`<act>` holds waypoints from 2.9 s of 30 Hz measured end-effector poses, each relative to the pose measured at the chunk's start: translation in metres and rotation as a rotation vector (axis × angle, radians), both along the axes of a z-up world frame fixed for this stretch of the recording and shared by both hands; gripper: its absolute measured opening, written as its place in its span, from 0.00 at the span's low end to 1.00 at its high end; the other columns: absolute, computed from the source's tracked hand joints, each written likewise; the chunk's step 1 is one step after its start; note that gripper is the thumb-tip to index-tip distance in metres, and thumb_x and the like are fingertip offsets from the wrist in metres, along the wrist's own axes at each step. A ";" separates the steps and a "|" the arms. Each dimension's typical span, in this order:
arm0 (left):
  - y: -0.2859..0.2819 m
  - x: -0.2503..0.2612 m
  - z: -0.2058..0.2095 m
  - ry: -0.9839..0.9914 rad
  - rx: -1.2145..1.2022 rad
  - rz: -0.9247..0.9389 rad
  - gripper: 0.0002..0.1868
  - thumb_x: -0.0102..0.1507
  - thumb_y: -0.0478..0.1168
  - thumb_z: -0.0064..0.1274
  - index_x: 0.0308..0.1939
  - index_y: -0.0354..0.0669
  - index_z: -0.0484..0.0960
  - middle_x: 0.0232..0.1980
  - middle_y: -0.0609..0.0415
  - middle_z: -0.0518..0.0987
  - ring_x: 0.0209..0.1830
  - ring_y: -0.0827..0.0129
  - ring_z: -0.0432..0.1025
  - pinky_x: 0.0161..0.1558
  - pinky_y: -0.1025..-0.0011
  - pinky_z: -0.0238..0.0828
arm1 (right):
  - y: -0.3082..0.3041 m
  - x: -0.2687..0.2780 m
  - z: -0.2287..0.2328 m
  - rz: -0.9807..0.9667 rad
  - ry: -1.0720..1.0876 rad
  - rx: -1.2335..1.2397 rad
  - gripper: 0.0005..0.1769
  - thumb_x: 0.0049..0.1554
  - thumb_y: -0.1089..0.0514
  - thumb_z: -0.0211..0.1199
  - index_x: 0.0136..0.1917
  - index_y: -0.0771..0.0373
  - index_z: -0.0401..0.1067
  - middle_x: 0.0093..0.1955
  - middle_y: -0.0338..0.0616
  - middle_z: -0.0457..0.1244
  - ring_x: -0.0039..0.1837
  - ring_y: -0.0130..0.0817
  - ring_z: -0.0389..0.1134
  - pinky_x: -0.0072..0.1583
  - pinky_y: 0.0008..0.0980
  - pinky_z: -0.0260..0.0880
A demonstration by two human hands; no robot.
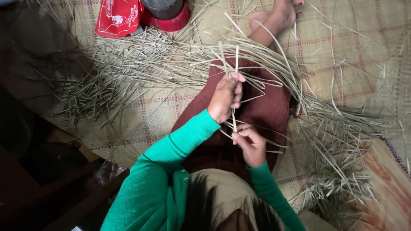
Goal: Weaving natural fiber strips together to create a mat or craft item.
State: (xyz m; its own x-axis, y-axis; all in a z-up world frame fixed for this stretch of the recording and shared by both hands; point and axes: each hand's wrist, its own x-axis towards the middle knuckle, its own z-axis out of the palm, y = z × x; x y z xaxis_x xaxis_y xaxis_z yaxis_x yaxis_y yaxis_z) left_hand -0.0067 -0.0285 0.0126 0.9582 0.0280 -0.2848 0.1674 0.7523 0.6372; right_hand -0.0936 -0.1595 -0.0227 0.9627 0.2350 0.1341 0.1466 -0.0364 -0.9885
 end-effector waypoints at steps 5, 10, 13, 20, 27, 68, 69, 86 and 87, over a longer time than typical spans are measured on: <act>0.008 0.005 -0.007 0.013 -0.037 0.027 0.10 0.64 0.39 0.29 0.35 0.40 0.66 0.21 0.61 0.54 0.11 0.83 0.51 0.06 0.88 0.46 | -0.011 -0.003 -0.010 -0.042 -0.104 -0.070 0.07 0.40 0.68 0.67 0.28 0.70 0.70 0.30 0.50 0.64 0.38 0.40 0.67 0.45 0.36 0.65; 0.026 0.017 -0.007 -0.004 -0.012 0.076 0.12 0.62 0.43 0.31 0.30 0.42 0.67 0.17 0.61 0.59 0.06 0.78 0.51 0.06 0.81 0.44 | -0.015 -0.011 -0.009 -0.023 -0.009 -0.065 0.07 0.40 0.70 0.66 0.29 0.69 0.67 0.35 0.50 0.64 0.38 0.36 0.66 0.43 0.30 0.66; 0.036 0.014 0.017 -0.098 -0.056 0.032 0.13 0.61 0.48 0.35 0.33 0.43 0.67 0.18 0.61 0.58 0.10 0.79 0.47 0.11 0.80 0.40 | -0.019 -0.017 -0.002 0.015 0.152 -0.031 0.07 0.42 0.73 0.61 0.32 0.69 0.64 0.37 0.47 0.63 0.38 0.30 0.64 0.43 0.23 0.67; 0.044 -0.006 0.058 -0.598 0.849 -0.245 0.30 0.59 0.50 0.46 0.57 0.40 0.54 0.55 0.46 0.62 0.57 0.60 0.60 0.59 0.65 0.60 | -0.032 -0.004 -0.022 0.043 0.448 0.914 0.11 0.51 0.71 0.51 0.48 0.64 0.64 0.44 0.48 0.62 0.52 0.36 0.61 0.62 0.33 0.57; 0.008 -0.070 0.017 -0.720 1.128 -0.496 0.08 0.61 0.41 0.37 0.35 0.45 0.72 0.38 0.52 0.71 0.38 0.53 0.68 0.41 0.64 0.67 | -0.008 -0.015 -0.018 -0.169 0.431 0.572 0.10 0.34 0.79 0.53 0.29 0.68 0.64 0.34 0.42 0.58 0.42 0.31 0.62 0.54 0.29 0.65; -0.021 0.070 -0.068 -0.948 2.273 -0.302 0.08 0.55 0.37 0.42 0.38 0.44 0.72 0.42 0.52 0.69 0.44 0.61 0.58 0.42 0.63 0.50 | -0.045 0.163 -0.050 -0.081 0.000 -1.079 0.26 0.40 0.61 0.68 0.46 0.58 0.55 0.36 0.42 0.61 0.47 0.47 0.65 0.50 0.42 0.64; -0.020 0.072 -0.073 -0.962 2.266 -0.306 0.08 0.55 0.37 0.42 0.38 0.44 0.72 0.42 0.52 0.69 0.44 0.61 0.58 0.42 0.63 0.50 | -0.049 0.160 -0.055 -0.091 0.007 -1.081 0.26 0.40 0.61 0.68 0.46 0.58 0.55 0.36 0.42 0.61 0.47 0.47 0.65 0.50 0.42 0.64; -0.001 0.066 -0.073 -1.109 2.120 -0.288 0.04 0.56 0.37 0.41 0.29 0.49 0.71 0.37 0.57 0.65 0.40 0.66 0.55 0.44 0.67 0.48 | -0.044 0.136 -0.037 -0.032 -0.229 -1.321 0.28 0.42 0.46 0.65 0.53 0.57 0.64 0.56 0.45 0.49 0.58 0.48 0.46 0.55 0.47 0.47; -0.002 0.066 -0.071 -1.118 2.114 -0.293 0.04 0.56 0.37 0.41 0.29 0.49 0.71 0.37 0.57 0.65 0.40 0.66 0.55 0.44 0.67 0.48 | -0.042 0.137 -0.043 -0.039 -0.223 -1.322 0.28 0.42 0.46 0.65 0.53 0.57 0.64 0.56 0.45 0.49 0.58 0.48 0.46 0.55 0.47 0.47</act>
